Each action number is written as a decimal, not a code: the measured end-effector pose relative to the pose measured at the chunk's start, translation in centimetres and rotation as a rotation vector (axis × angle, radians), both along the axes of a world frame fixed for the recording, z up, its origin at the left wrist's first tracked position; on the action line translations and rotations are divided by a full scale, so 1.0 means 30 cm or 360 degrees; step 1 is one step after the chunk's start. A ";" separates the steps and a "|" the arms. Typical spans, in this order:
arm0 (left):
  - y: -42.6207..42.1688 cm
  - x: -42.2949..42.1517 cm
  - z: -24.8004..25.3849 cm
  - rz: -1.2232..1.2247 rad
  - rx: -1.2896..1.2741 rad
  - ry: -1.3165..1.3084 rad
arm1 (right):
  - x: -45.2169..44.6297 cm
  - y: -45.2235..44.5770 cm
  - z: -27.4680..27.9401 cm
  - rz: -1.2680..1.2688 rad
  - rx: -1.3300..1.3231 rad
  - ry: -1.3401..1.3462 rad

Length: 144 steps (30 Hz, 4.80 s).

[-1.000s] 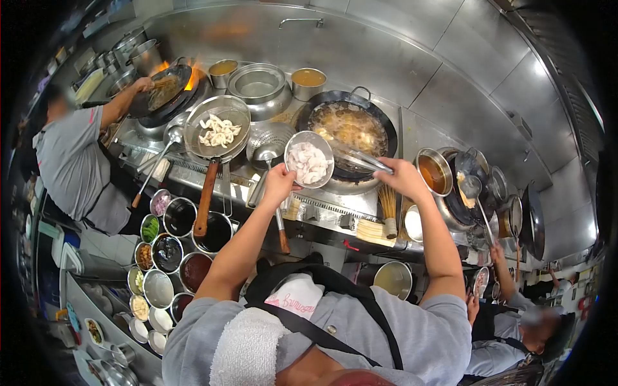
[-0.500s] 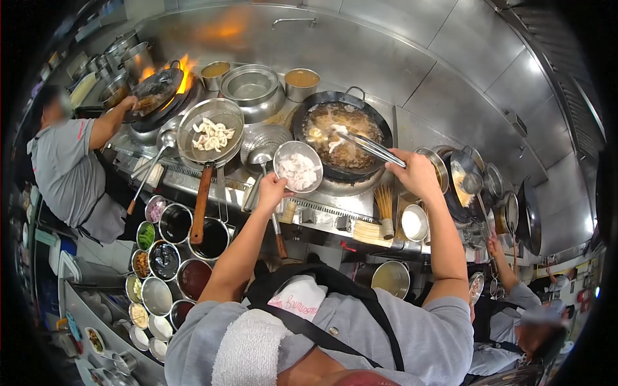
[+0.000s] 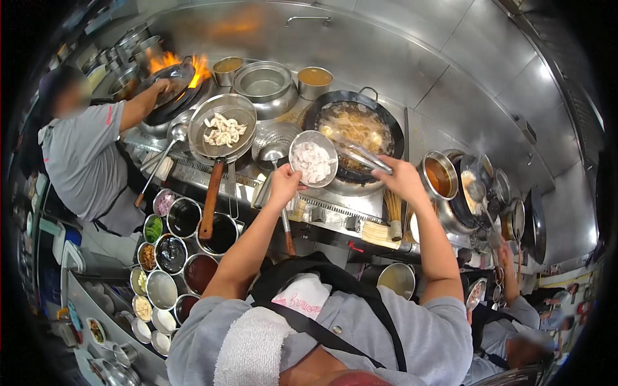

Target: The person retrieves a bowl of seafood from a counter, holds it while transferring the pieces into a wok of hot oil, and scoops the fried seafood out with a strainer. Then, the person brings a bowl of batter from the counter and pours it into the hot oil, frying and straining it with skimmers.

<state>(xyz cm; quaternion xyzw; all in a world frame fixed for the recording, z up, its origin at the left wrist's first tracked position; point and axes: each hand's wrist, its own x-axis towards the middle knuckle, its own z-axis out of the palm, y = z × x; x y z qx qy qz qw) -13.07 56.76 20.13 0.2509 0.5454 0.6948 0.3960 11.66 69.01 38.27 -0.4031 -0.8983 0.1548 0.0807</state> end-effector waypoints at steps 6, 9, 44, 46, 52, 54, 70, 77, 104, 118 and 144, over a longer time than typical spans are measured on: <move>0.013 0.042 0.020 -0.0078 0.0092 -0.0001 | -0.085 -0.104 -0.142 0.0158 0.0272 -0.0140; 0.035 0.022 -0.004 -0.0009 -0.0020 -0.0179 | -0.028 -0.071 -0.116 -0.0011 0.0110 -0.0073; 0.067 0.070 0.022 -0.0184 0.0029 0.0055 | -0.007 -0.034 -0.048 0.0306 0.0368 -0.0318; 0.071 0.070 -0.008 -0.0197 0.0033 0.0059 | -0.031 -0.037 -0.091 0.0320 0.0374 -0.0314; 0.048 0.031 -0.005 -0.0008 -0.0083 -0.0314 | -0.014 0.014 -0.041 0.0162 0.0223 -0.0055; 0.037 0.009 -0.035 0.0016 -0.0097 -0.0294 | -0.013 0.044 0.025 0.0118 0.0208 -0.0060; -0.113 0.015 -0.088 0.0115 -0.0144 -0.0317 | -0.325 0.644 -0.247 -0.0245 -0.0708 0.0560; -0.099 -0.020 0.046 0.0183 -0.0011 -0.0238 | -0.202 0.382 0.092 -0.0039 -0.0448 0.0504; -0.063 0.032 -0.101 -0.0032 -0.0273 -0.0237 | 0.044 -0.019 0.218 -0.0058 0.0114 0.0363; -0.120 0.055 -0.026 0.0120 -0.0056 -0.0314 | -0.099 0.240 -0.175 -0.0146 -0.0373 0.0602; -0.112 0.061 -0.115 0.0104 -0.0120 -0.0253 | -0.172 0.324 -0.318 -0.0025 -0.0074 0.0298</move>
